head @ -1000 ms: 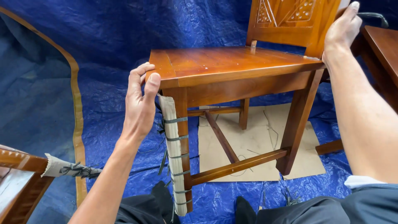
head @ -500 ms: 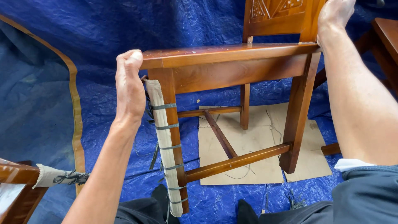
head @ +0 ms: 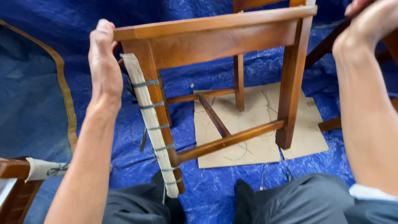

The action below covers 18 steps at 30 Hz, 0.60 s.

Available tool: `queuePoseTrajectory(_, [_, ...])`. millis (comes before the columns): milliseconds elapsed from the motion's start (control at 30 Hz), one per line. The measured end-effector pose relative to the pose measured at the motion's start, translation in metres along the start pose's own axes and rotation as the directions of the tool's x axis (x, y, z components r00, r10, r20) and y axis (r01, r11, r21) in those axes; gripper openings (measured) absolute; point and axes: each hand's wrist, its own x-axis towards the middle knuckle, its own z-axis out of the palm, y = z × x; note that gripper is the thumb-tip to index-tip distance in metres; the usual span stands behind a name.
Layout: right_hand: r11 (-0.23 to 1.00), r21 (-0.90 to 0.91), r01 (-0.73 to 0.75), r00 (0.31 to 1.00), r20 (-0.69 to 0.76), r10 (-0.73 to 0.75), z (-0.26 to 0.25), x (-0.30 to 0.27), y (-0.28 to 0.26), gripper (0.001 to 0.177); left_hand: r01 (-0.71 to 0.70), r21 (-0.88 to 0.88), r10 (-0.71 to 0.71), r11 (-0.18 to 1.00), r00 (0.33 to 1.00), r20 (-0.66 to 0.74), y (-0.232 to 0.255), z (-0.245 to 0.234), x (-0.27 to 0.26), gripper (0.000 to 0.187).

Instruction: Wrapping protective foam and paper around the legs of wooden chairs and securing them with ties.

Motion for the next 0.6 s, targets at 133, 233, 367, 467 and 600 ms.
queuePoseTrajectory(133, [0.994,-0.081,-0.070,0.997,-0.037,0.067,-0.021,-0.163,-0.039,0.052,-0.244,-0.032,0.246,0.969,0.960,0.136,-0.005,-0.003,-0.015,0.086])
queuePoseTrajectory(233, [0.918,-0.214,-0.334,0.932,-0.219,0.288,-0.090,-0.274,-0.023,0.053,-0.166,0.018,0.164,0.986,0.981,0.102,-0.004,-0.005,-0.040,0.084])
queuePoseTrajectory(367, [0.241,-0.970,0.034,0.997,0.049,0.055,-0.324,-0.468,0.127,0.049,-0.144,-0.005,0.144,0.990,0.983,0.115,-0.019,0.003,-0.069,0.072])
queuePoseTrajectory(467, [0.445,-0.861,-0.246,0.969,-0.201,0.147,-0.371,-0.601,0.126,0.040,-0.093,0.039,0.089,0.995,0.992,0.095,-0.035,0.000,-0.088,0.071])
queuePoseTrajectory(600, [0.625,-0.504,-0.596,0.787,-0.523,0.328,-0.320,-0.735,0.094,0.027,-0.075,0.163,0.045,0.984,0.982,0.183,-0.009,0.003,-0.111,0.067])
